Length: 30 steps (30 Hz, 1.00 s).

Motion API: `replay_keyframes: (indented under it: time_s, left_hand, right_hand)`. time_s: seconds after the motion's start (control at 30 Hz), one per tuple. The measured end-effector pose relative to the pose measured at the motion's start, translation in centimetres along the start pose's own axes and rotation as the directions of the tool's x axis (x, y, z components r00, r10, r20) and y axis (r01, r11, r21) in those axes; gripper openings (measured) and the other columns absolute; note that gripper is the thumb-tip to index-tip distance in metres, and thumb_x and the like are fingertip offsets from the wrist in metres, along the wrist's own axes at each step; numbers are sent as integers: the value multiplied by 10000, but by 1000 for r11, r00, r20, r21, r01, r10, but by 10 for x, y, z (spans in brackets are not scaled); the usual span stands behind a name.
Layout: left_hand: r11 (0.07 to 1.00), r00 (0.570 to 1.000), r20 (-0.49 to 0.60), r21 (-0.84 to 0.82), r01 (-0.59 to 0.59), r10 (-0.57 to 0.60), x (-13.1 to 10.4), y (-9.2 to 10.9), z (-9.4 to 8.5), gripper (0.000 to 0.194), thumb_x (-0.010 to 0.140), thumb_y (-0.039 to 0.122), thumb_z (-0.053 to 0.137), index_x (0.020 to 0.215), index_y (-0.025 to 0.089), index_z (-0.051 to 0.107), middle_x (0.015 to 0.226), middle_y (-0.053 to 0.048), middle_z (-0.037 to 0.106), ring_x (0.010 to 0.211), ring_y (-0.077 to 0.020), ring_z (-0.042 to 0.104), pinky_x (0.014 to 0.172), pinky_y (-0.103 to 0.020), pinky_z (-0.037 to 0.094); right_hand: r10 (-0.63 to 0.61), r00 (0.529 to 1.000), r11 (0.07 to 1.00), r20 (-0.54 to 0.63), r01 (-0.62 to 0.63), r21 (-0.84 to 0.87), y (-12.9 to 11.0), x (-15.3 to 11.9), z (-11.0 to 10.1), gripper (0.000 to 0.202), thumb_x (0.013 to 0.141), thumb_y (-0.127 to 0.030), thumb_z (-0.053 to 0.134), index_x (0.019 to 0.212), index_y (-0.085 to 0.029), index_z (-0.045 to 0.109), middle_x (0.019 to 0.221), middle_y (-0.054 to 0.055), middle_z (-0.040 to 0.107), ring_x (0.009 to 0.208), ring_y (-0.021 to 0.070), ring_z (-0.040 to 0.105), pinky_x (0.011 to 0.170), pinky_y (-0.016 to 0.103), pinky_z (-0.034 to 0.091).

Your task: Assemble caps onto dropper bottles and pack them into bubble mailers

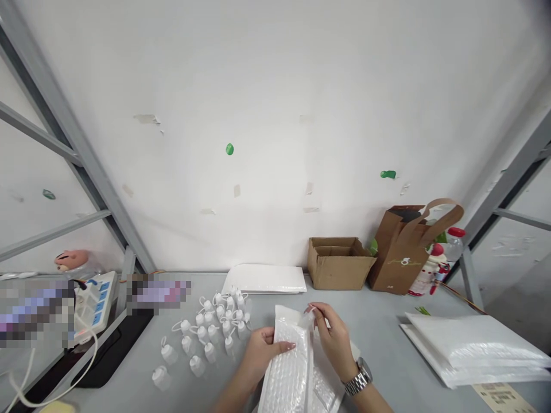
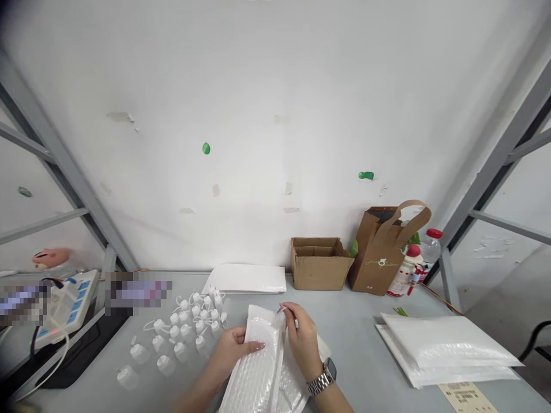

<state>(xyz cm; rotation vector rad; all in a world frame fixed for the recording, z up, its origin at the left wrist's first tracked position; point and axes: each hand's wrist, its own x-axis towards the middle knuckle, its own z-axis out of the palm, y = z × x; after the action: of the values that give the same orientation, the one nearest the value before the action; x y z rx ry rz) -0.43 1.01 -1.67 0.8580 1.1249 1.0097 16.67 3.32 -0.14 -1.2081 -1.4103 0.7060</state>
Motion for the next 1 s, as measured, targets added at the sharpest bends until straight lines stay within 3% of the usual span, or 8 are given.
replay_keyframes:
  time_s: [0.17, 0.3, 0.37, 0.47, 0.63, 0.7, 0.83, 1.0]
  left_hand:
    - [999, 999, 26, 15, -47, 47, 1, 0, 1, 450, 452, 455, 786, 733, 114, 703, 709, -60, 698, 652, -205, 603, 620, -285, 429]
    - [995, 996, -14, 50, -87, 88, 2, -1, 1, 466, 523, 562, 703, 636, 110, 685, 532, -5, 612, 551, -160, 528, 548, -249, 368]
    - [992, 992, -61, 64, -110, 114, 3, -2, -1, 488, 563, 603, 650, 579, 116, 662, 474, 16, 556, 513, -136, 477, 518, -237, 327]
    - [990, 984, -120, 63, -128, 135, 6, -3, -5, 526, 562, 643, 621, 602, 121, 663, 497, 13, 559, 530, -138, 469, 533, -241, 325]
    - [992, 981, -147, 36, -123, 128, 6, -1, -8, 562, 568, 656, 608, 706, 117, 692, 545, -15, 602, 587, -173, 519, 582, -261, 367]
    - [993, 982, -145, 19, -118, 120, 5, 0, -8, 547, 571, 642, 620, 712, 118, 693, 554, -18, 609, 600, -176, 525, 592, -261, 371]
    - [994, 988, -111, -10, -107, 105, 4, -1, -5, 501, 579, 617, 636, 627, 119, 668, 524, -6, 573, 553, -148, 490, 556, -247, 342]
    - [995, 992, -90, -22, -94, 91, 5, -3, -4, 493, 584, 608, 640, 614, 117, 663, 530, -10, 570, 551, -148, 494, 549, -245, 344]
  right_hand:
    - [218, 965, 961, 149, -238, 137, 2, 11, 3, 327, 725, -528, 543, 784, -209, 589, 550, -3, 601, 463, 148, 488, 458, 251, 365]
    - [315, 923, 918, 221, -355, 175, 9, 12, 10, 289, 672, -485, 603, 661, -203, 543, 453, -36, 552, 401, 118, 433, 418, 228, 326]
    - [293, 920, 928, 261, -339, 152, 9, 9, 12, 251, 687, -442, 598, 645, -195, 579, 527, -9, 611, 463, 134, 491, 465, 241, 373]
    - [239, 917, 954, 318, -283, 98, 3, 6, 11, 243, 717, -403, 581, 785, -194, 682, 749, 40, 691, 678, 192, 590, 647, 299, 451]
    - [191, 894, 961, 406, -254, 107, -9, 7, 7, 379, 732, -428, 572, 1030, -210, 659, 935, 59, 687, 874, 221, 594, 830, 348, 431]
    - [183, 902, 953, 391, -260, 155, -7, 8, 8, 361, 724, -463, 573, 948, -202, 682, 894, 58, 689, 836, 212, 599, 793, 326, 446]
    - [236, 943, 949, 236, -276, 151, 3, 8, 13, 329, 677, -505, 596, 663, -183, 662, 629, 29, 643, 628, 187, 567, 623, 289, 446]
    - [250, 960, 954, 127, -266, 135, 9, 4, 15, 318, 662, -501, 611, 722, -190, 646, 690, 45, 666, 666, 209, 581, 615, 294, 435]
